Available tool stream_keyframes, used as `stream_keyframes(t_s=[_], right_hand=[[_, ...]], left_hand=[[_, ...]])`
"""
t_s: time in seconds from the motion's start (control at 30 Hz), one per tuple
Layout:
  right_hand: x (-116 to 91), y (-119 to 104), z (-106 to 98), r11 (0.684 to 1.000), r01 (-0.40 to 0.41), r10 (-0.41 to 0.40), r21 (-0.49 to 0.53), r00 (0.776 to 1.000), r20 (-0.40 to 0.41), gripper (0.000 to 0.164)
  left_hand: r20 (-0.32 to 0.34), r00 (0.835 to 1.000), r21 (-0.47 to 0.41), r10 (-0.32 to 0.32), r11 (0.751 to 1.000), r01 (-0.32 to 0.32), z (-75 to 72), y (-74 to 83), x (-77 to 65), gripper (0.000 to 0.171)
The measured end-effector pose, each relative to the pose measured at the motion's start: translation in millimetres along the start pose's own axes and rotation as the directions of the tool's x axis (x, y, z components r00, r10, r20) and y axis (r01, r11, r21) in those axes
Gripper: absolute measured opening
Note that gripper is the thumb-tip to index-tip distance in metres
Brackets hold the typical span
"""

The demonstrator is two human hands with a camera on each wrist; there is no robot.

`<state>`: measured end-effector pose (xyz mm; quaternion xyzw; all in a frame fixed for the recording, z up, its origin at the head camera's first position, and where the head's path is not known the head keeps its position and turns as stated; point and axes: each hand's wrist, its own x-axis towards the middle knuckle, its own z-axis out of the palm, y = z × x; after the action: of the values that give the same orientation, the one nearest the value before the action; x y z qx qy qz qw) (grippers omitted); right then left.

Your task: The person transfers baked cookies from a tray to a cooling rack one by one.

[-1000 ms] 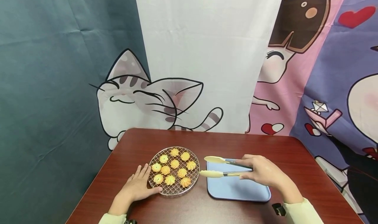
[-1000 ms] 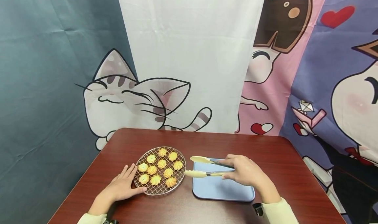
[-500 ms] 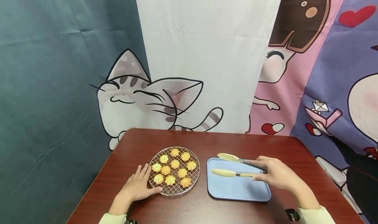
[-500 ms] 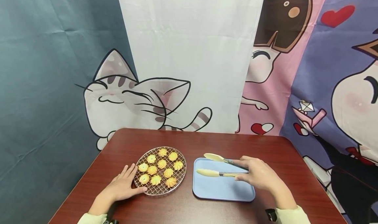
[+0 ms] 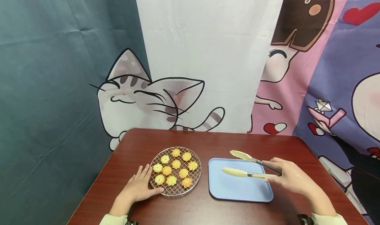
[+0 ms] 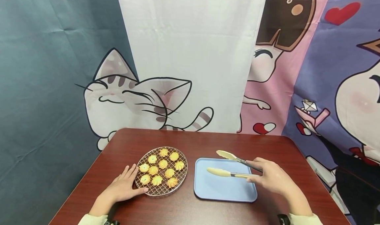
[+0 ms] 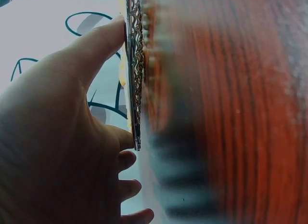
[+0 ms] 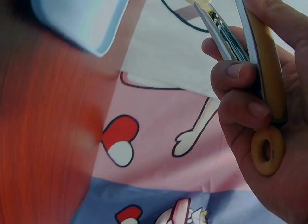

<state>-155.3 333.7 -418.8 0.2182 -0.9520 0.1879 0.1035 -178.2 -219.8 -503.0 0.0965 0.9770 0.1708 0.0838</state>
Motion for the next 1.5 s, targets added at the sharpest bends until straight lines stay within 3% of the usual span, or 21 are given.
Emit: stream_keyframes(t_s=[0.17,0.43,0.67,0.9,1.27,1.5], right_hand=[[-8,9,0,0.996,-0.090,0.090,-0.022,0.996,-0.011,0.062],[-18,21,2,0.970,-0.239,0.238,-0.037,0.971,-0.032,0.070],[-28,31,10,0.964,-0.261,0.253,-0.046,0.958,-0.136,0.071],[-34,41,16,0.955,-0.295,0.283,-0.020,0.931,-0.232,0.078],[-39,55,29,0.927,-0.374,0.354,-0.018,0.890,-0.287,0.079],[-43,64,38,0.921,-0.387,0.360,-0.035,0.885,-0.295,0.079]], left_hand=[[-0.008,1.000,0.005,0.003,1.000,-0.003,0.6,-0.6,0.9,0.116],[-0.024,1.000,0.010,0.019,1.000,-0.019,1.9,-1.9,0.3,0.115],[-0.027,0.999,0.000,0.019,1.000,-0.019,3.0,-2.1,-0.6,0.115],[-0.027,1.000,0.000,0.015,1.000,-0.015,3.9,-2.2,-0.4,0.116],[-0.030,0.999,0.009,0.015,1.000,-0.015,4.8,-2.7,0.1,0.117],[-0.030,0.999,0.007,0.017,1.000,-0.017,5.1,-2.7,-0.1,0.117]])
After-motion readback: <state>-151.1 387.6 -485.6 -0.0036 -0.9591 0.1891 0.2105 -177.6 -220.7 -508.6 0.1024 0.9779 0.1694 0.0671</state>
